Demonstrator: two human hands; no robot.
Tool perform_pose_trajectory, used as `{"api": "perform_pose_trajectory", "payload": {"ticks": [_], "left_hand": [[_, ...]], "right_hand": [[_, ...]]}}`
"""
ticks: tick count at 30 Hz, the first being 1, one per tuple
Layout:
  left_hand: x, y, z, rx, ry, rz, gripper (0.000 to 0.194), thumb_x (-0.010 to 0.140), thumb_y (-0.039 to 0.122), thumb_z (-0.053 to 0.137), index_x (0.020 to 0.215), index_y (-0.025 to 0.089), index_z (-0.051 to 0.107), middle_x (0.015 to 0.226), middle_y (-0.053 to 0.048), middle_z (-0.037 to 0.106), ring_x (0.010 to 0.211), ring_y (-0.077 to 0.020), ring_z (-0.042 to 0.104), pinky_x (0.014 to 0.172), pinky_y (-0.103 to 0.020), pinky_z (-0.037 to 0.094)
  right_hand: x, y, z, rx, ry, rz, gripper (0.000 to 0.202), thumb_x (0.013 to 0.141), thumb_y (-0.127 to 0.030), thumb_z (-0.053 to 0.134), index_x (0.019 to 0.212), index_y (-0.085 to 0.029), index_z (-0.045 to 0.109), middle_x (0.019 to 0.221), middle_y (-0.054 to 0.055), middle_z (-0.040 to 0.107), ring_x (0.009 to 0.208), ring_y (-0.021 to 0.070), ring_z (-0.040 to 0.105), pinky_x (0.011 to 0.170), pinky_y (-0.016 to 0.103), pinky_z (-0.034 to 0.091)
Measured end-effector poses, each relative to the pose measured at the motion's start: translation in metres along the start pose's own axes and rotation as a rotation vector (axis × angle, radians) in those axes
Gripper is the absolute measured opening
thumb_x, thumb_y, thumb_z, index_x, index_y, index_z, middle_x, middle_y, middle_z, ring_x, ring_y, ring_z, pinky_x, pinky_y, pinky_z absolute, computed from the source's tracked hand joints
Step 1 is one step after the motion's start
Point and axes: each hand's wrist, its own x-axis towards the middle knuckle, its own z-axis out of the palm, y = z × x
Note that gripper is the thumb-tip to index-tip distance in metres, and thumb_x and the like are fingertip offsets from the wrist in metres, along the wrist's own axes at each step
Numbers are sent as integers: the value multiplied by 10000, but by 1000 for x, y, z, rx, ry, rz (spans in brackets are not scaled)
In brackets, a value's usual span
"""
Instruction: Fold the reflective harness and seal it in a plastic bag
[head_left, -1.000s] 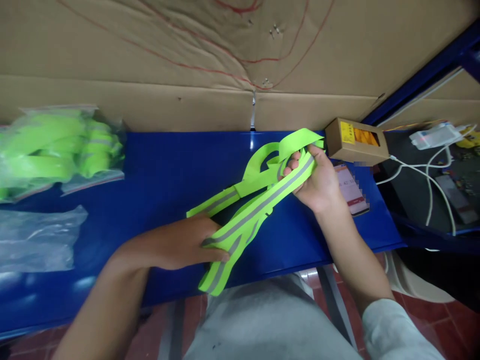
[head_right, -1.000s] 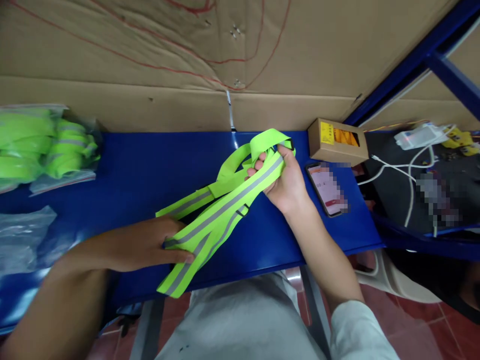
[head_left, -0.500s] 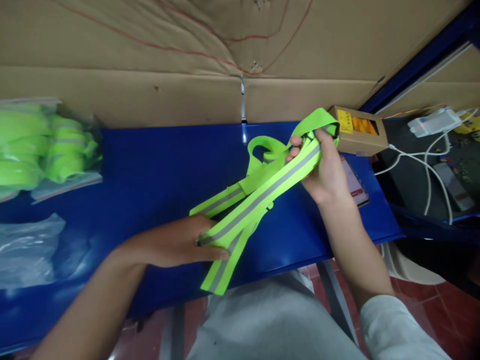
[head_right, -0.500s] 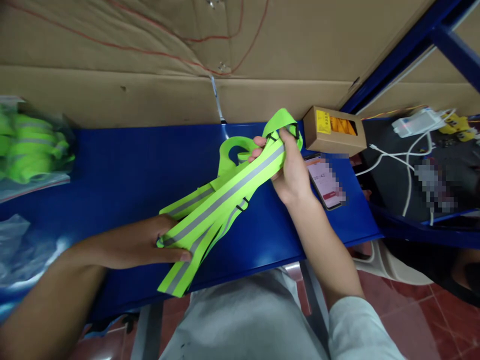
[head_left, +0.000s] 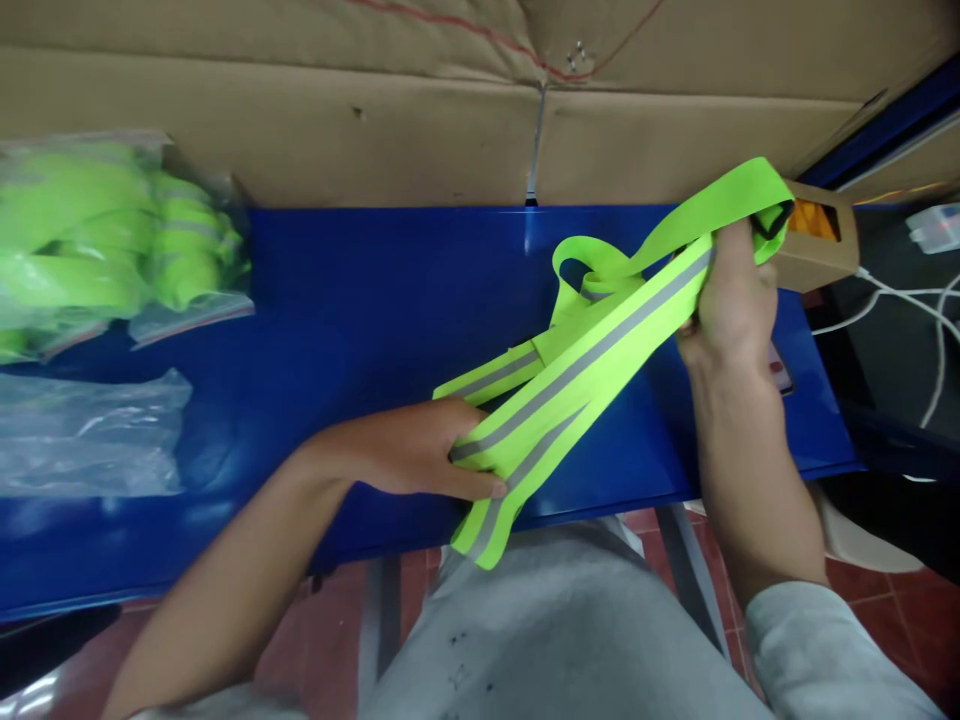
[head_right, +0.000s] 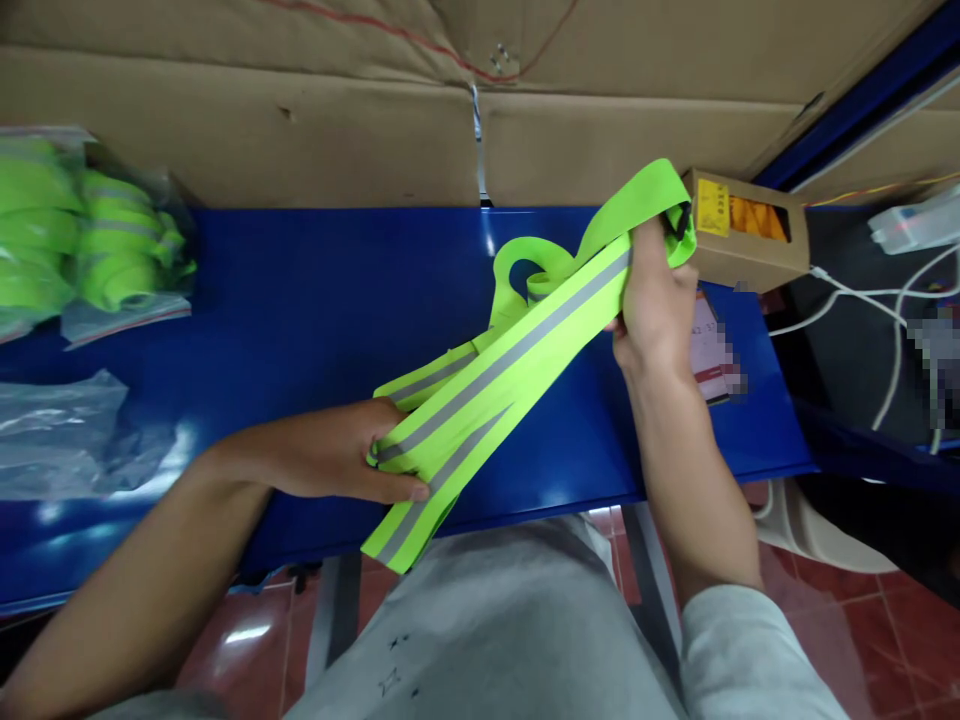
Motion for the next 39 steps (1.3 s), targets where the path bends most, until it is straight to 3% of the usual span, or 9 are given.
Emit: {"api": "perform_pose_trajectory", "payload": {"ticks": [3, 7, 11, 16, 18, 24, 30, 36, 39], "left_hand": [[2, 1, 1, 17, 8, 1, 385, 928, 529, 666, 959, 157, 765, 903, -5, 754, 775, -140, 639, 635, -191, 437], [6, -1, 4, 37, 55, 20, 404, 955, 529, 641, 1029, 154, 771, 977, -30, 779, 876, -174, 682, 722, -209, 481], [8, -4, 6, 4, 115, 65, 390, 981, 498, 614, 1063, 149, 768, 1038, -43, 784, 943, -186, 694, 812, -225, 499], [9, -9, 6, -90, 190, 75, 359, 964, 507, 644, 1051, 179, 762, 1041, -26, 783, 953, -190, 695, 858, -243, 511], [9, -10, 6, -110, 217, 66, 345, 952, 505, 660, 1020, 182, 760, 983, -18, 778, 911, -180, 688, 837, -242, 514], [9, -6, 10, -103, 278, 20, 369, 929, 528, 679, 938, 167, 758, 895, -4, 746, 834, -162, 652, 752, -230, 499], [11, -3, 12, -119, 231, 95, 336, 960, 484, 651, 995, 169, 760, 963, -15, 766, 879, -166, 663, 816, -242, 503], [11, -4, 6, -99, 118, 49, 342, 943, 500, 670, 1052, 195, 781, 1019, -16, 786, 932, -188, 688, 849, -244, 501], [8, -3, 5, -91, 62, 51, 341, 941, 484, 669, 1017, 175, 792, 999, -28, 785, 907, -188, 678, 810, -241, 500]], "right_hand": [[0, 0, 3, -63, 157, -85, 393, 928, -350, 659, 602, -235, 471, 492, -71, 405, 386, 83, 390, 359, 231, 290], [5, 1, 2, -47, 113, 56, 417, 889, -472, 733, 633, -226, 514, 522, -69, 438, 395, 70, 382, 327, 227, 226], [9, 4, -6, 51, -184, 252, 429, 813, -535, 819, 672, -232, 549, 528, -66, 497, 399, 61, 351, 315, 244, 179], [-3, 5, -11, 92, -611, 229, 298, 687, -373, 934, 826, -253, 700, 753, -22, 716, 563, 123, 571, 413, 254, 422], [-7, 7, -9, 65, -678, 186, 306, 645, -303, 955, 835, -245, 722, 804, -20, 739, 640, 134, 616, 502, 259, 491], [1, 16, -6, 85, -491, 92, 180, 768, -330, 866, 765, -253, 703, 761, 2, 722, 737, 174, 658, 582, 299, 491], [7, 5, -4, 189, -391, 285, 255, 794, -540, 797, 830, -310, 691, 803, 8, 752, 827, 242, 691, 590, 355, 542], [15, 11, -3, 212, -276, 403, 392, 917, -626, 558, 787, -269, 652, 684, 11, 694, 603, 162, 577, 487, 291, 419], [18, 17, -4, 195, -256, 486, 366, 925, -585, 561, 733, -277, 610, 596, -3, 639, 574, 156, 561, 528, 309, 452]]}}
